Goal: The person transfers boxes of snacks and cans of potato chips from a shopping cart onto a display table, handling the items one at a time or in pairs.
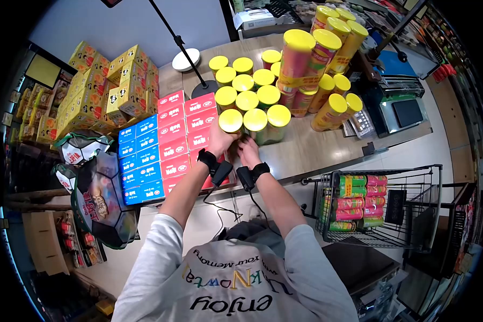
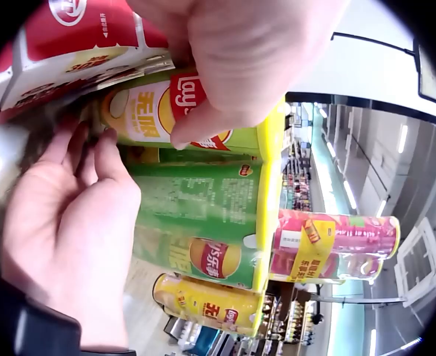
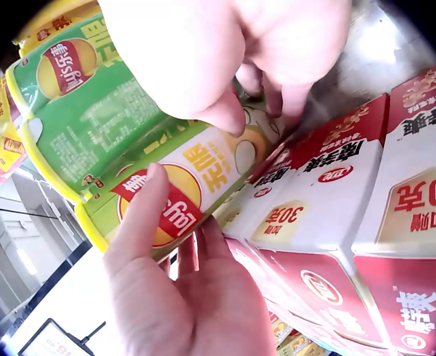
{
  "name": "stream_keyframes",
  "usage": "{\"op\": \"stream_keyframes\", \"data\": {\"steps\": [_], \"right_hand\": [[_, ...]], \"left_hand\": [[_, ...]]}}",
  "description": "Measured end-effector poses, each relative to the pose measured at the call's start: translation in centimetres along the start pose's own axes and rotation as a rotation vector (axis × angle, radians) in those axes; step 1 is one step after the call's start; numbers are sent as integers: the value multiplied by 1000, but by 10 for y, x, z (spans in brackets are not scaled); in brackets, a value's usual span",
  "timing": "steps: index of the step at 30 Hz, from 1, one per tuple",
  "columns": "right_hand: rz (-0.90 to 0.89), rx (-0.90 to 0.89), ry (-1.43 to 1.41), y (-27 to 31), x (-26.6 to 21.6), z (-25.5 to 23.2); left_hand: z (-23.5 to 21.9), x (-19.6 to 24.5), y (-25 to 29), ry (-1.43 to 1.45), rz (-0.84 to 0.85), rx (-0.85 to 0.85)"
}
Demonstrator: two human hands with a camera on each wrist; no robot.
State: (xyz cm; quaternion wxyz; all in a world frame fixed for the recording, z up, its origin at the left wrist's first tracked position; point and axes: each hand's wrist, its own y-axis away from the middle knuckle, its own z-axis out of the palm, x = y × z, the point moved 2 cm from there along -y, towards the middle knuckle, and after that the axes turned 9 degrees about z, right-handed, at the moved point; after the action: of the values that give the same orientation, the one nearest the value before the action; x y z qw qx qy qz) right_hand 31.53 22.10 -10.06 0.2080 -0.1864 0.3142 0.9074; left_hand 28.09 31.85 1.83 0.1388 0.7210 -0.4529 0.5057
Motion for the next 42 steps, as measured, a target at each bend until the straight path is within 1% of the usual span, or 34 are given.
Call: {"op": "stream_keyframes", "data": {"steps": [1, 3, 4, 6, 7, 9, 10, 11, 12, 13, 15, 16, 17, 19, 20, 21, 23, 24, 27, 28, 29, 31, 32, 33, 35, 36, 37, 38, 39, 40, 41, 42], "right_hand": [[2, 0, 0, 0, 0, 1], [-1, -38, -8, -1, 1, 1], [-1, -37, -8, -3, 2, 0], [31, 1, -37, -3, 4, -1], [31, 1, -38, -1, 3, 0], [55, 10, 44, 4, -1, 3], [53, 9, 44, 7, -3, 6], [60, -1, 64, 10, -5, 7], [69, -10, 84, 14, -8, 9], [67, -9, 83, 18, -10, 11], [82, 37, 133, 32, -14, 14], [82, 53, 162, 40, -15, 13], [75, 55, 154, 49, -18, 11], [201, -12, 182, 65, -23, 0], [186, -18, 233, 73, -24, -7], [185, -11, 222, 82, -23, -18], [185, -24, 212, 96, -30, -39], [175, -14, 171, 106, -33, -51], [95, 80, 43, 150, -47, -97], [31, 148, 42, 168, -49, -118], [19, 188, -56, 187, -53, -141], [-37, 336, -34, 228, -56, -188], [-47, 374, -73, 245, -56, -218], [-69, 440, -99, 267, -57, -238], [-89, 544, -207, 303, -59, -286], [-99, 615, -235, 322, -63, -303], [-120, 668, -258, 338, -63, -324], [-142, 724, -281, 351, -63, -344], [-159, 778, -302, 360, -60, -368], [-155, 796, -331, 368, -55, -389], [-161, 852, -372, 373, -53, -411], [-166, 904, -410, 375, -51, -432]], "left_hand": [[1, -5, -2, 0, -2, 0], [2, -12, -5, 143, -70, -28], [4, -13, -5, 144, -72, -28], [3, -8, -5, 196, -34, 125], [1, -3, -6, 196, -34, 125], [-1, 2, -7, 24, -50, 47], [-1, 0, -8, 24, -47, 47], [-3, -1, -8, -19, -23, 75], [-6, 8, -6, -62, 1, 102], [-9, 17, -4, -61, 3, 101], [-19, 37, 6, -181, -38, 174], [-18, 31, 10, -155, -8, 210], [-16, 33, 17, -155, -1, 202], [-14, 49, 37, -220, -150, 219], [-8, 63, 48, -197, -80, 242], [-1, 66, 60, -198, -80, 229], [22, 71, 76, 157, -229, 40], [37, 72, 87, 137, -153, 94], [75, 83, 121, 63, -143, -167], [94, 75, 133, 101, -124, -254], [116, 68, 150, 114, -163, -328], [158, 58, 180, 145, -146, -456], [180, 54, 195, 99, -132, -542], [202, 47, 210, 162, -258, -628], [238, 60, 238, 307, -466, -736], [254, 68, 251, 301, -490, -786], [265, 90, 260, 298, -551, -877], [279, 97, 270, 313, -598, -913], [293, 101, 279, 327, -648, -943], [307, 101, 288, 358, -675, -971], [320, 101, 296, 344, -687, -993], [333, 103, 301, 372, -730, -981]]}}
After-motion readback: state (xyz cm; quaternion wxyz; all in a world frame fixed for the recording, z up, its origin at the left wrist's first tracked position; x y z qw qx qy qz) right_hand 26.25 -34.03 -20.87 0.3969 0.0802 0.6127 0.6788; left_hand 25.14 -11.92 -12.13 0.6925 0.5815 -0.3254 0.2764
